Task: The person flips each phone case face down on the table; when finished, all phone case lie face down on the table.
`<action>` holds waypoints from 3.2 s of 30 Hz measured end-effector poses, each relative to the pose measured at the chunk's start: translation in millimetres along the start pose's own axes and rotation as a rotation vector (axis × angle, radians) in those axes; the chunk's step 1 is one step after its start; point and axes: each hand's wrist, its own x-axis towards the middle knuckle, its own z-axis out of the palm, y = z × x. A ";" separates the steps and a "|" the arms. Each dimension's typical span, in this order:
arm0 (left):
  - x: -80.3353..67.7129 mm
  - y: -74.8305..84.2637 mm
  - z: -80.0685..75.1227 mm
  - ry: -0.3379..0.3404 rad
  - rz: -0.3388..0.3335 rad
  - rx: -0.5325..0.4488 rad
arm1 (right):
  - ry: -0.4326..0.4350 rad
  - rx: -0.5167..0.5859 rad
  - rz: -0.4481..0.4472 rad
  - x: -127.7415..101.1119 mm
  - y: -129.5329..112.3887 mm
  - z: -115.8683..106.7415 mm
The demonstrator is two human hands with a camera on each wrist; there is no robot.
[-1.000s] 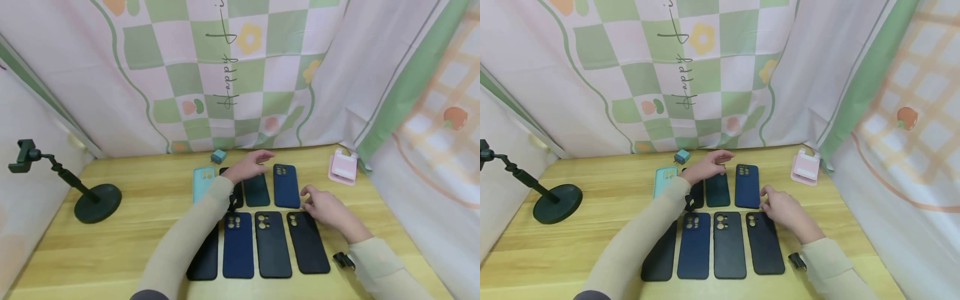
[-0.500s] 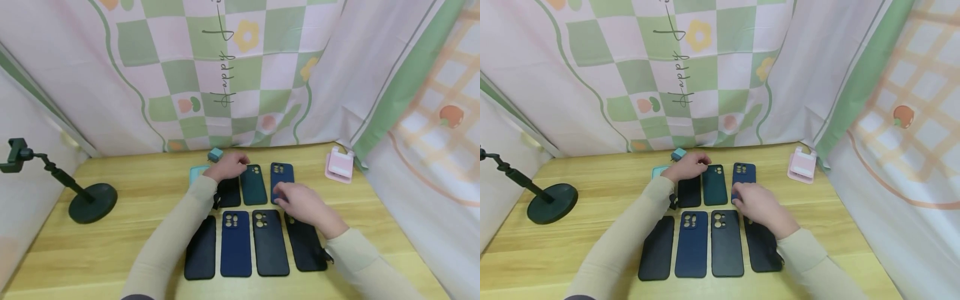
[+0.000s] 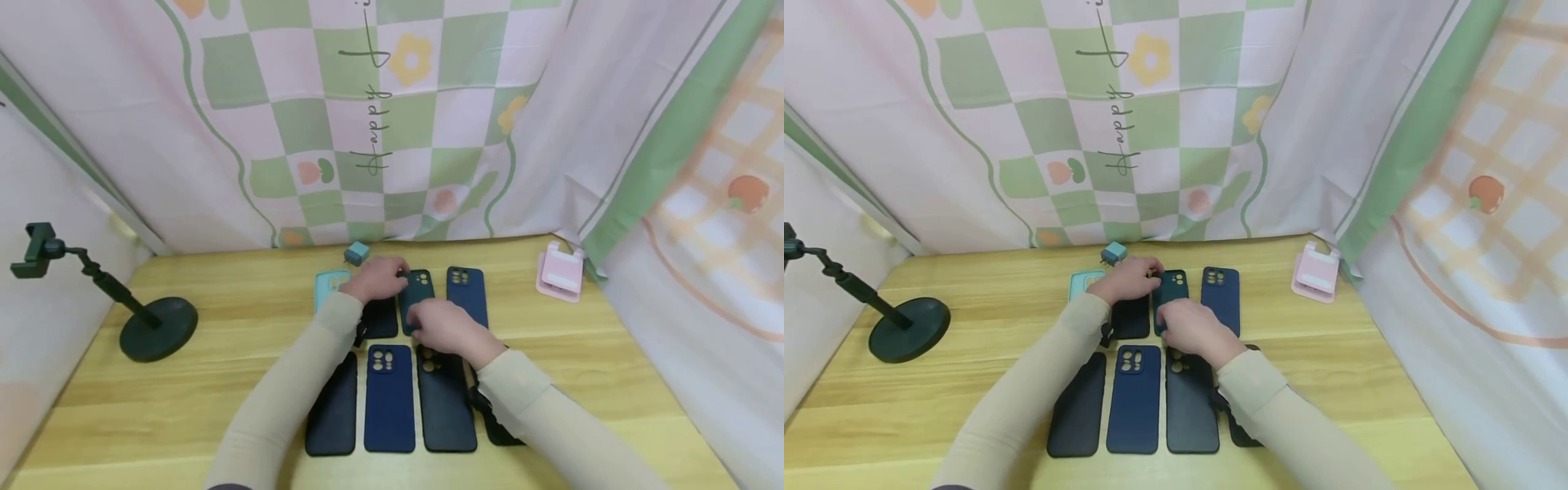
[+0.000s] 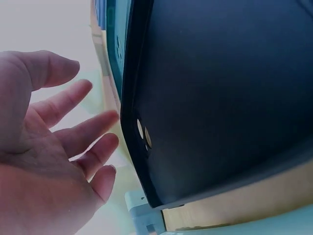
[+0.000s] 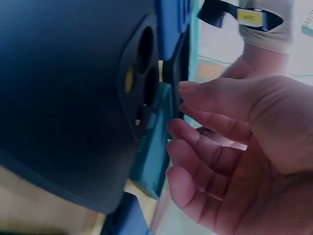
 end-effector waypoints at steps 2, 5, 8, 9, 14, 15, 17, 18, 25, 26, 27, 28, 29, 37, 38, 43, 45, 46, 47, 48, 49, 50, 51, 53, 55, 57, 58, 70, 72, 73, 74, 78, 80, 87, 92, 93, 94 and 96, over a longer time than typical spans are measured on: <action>0.9 0.3 0.5 -0.010 -0.010 0.003 | -0.026 0.007 0.003 3.1 0.6 1.6; 0.5 -0.4 0.0 -0.027 -0.024 0.016 | -0.049 0.001 0.006 6.9 0.3 3.7; -1.5 -0.1 -1.6 -0.042 -0.032 0.026 | -0.066 -0.010 0.007 9.0 -0.4 5.4; -2.1 0.4 -2.4 -0.044 -0.032 0.029 | -0.070 -0.014 0.003 9.3 -0.5 5.6; -3.1 3.0 -6.8 -0.029 -0.023 -0.011 | -0.063 -0.042 -0.012 5.3 0.2 5.0; -2.7 2.7 -7.8 -0.018 -0.018 -0.027 | -0.053 -0.056 -0.015 3.0 0.4 4.4; -2.5 1.0 -9.6 0.012 -0.008 -0.064 | -0.025 -0.073 -0.022 -2.3 0.1 2.8; -2.8 -0.2 -10.8 0.027 -0.001 -0.092 | -0.008 -0.083 -0.030 -5.5 -0.4 1.7; -8.7 -10.9 -16.5 0.087 0.062 -0.376 | 0.124 -0.077 -0.085 -24.5 -3.5 -3.6; -9.3 -12.6 -16.6 0.090 0.066 -0.403 | 0.134 -0.060 -0.085 -26.1 -3.3 -3.6; -10.0 -14.1 -16.5 0.093 0.071 -0.421 | 0.146 -0.042 -0.089 -27.3 -2.9 -3.6; -10.6 -15.5 -16.3 0.094 0.075 -0.439 | 0.159 -0.020 -0.091 -28.3 -2.3 -3.4; -11.1 -16.5 -16.0 0.097 0.083 -0.440 | 0.171 0.002 -0.094 -29.0 -1.2 -3.1; -14.2 -17.5 -14.7 0.116 0.114 -0.447 | 0.302 0.150 -0.131 -32.9 8.0 -2.8; -14.5 -17.3 -14.7 0.115 0.113 -0.457 | 0.304 0.173 -0.125 -33.3 9.0 -2.8; -11.9 -15.7 -13.5 0.130 0.141 -0.423 | 0.301 0.285 -0.088 -35.2 13.8 -0.4; -10.1 -14.7 -13.0 0.139 0.158 -0.391 | 0.312 0.304 -0.093 -35.5 15.2 1.1; -9.2 -14.3 -12.6 0.144 0.162 -0.380 | 0.317 0.307 -0.098 -35.5 15.8 1.8; -8.8 -13.6 -12.2 0.147 0.159 -0.379 | 0.322 0.303 -0.102 -35.6 16.3 2.6; -8.3 -12.9 -11.8 0.152 0.157 -0.383 | 0.329 0.292 -0.105 -35.3 17.2 3.6; -8.0 -12.4 -11.4 0.155 0.153 -0.396 | 0.331 0.282 -0.106 -34.7 18.1 4.8; -7.4 -11.9 -10.9 0.160 0.146 -0.412 | 0.329 0.278 -0.103 -34.2 18.9 5.8; -6.3 -11.6 -10.0 0.166 0.140 -0.428 | 0.326 0.277 -0.096 -33.7 19.6 6.6; -3.7 -9.9 -7.4 0.182 0.117 -0.458 | 0.319 0.273 -0.076 -32.1 22.7 9.0; -0.5 -8.6 -5.0 0.196 0.100 -0.474 | 0.310 0.273 -0.049 -30.2 25.2 10.3; 1.9 -6.3 -3.7 0.208 0.089 -0.472 | 0.302 0.270 -0.023 -28.8 26.5 9.9; 2.7 -5.0 -3.5 0.210 0.083 -0.464 | 0.296 0.265 -0.012 -28.4 26.9 9.4; 9.4 4.1 2.4 0.131 0.103 -0.322 | 0.170 0.243 0.040 -28.8 32.9 4.8; 10.3 4.1 4.3 0.106 0.116 -0.307 | 0.143 0.236 0.043 -28.6 35.1 5.8; 10.5 4.2 4.9 0.092 0.122 -0.308 | 0.132 0.232 0.045 -28.6 36.0 6.1; 10.2 4.7 5.1 0.079 0.124 -0.311 | 0.125 0.228 0.044 -28.4 37.0 6.4; 6.6 4.3 2.4 0.036 0.132 -0.344 | 0.113 0.207 0.039 -28.7 38.2 4.5; 3.2 4.1 -1.2 0.023 0.128 -0.360 | 0.104 0.204 0.044 -29.1 39.2 3.3; -11.5 -8.3 -16.1 0.058 0.082 -0.397 | 0.093 0.197 0.049 -31.4 40.3 0.8; -20.0 -27.0 -20.9 0.060 0.037 -0.399 | 0.098 0.190 0.020 -31.0 28.2 -0.3; -20.6 -31.3 -20.8 0.055 0.036 -0.387 | 0.100 0.190 0.006 -30.1 24.6 -0.6; -21.3 -35.2 -20.7 0.051 0.037 -0.371 | 0.101 0.193 -0.004 -29.0 20.9 -0.7; -22.4 -42.3 -20.1 0.045 0.037 -0.343 | 0.106 0.196 -0.019 -25.6 13.4 -0.7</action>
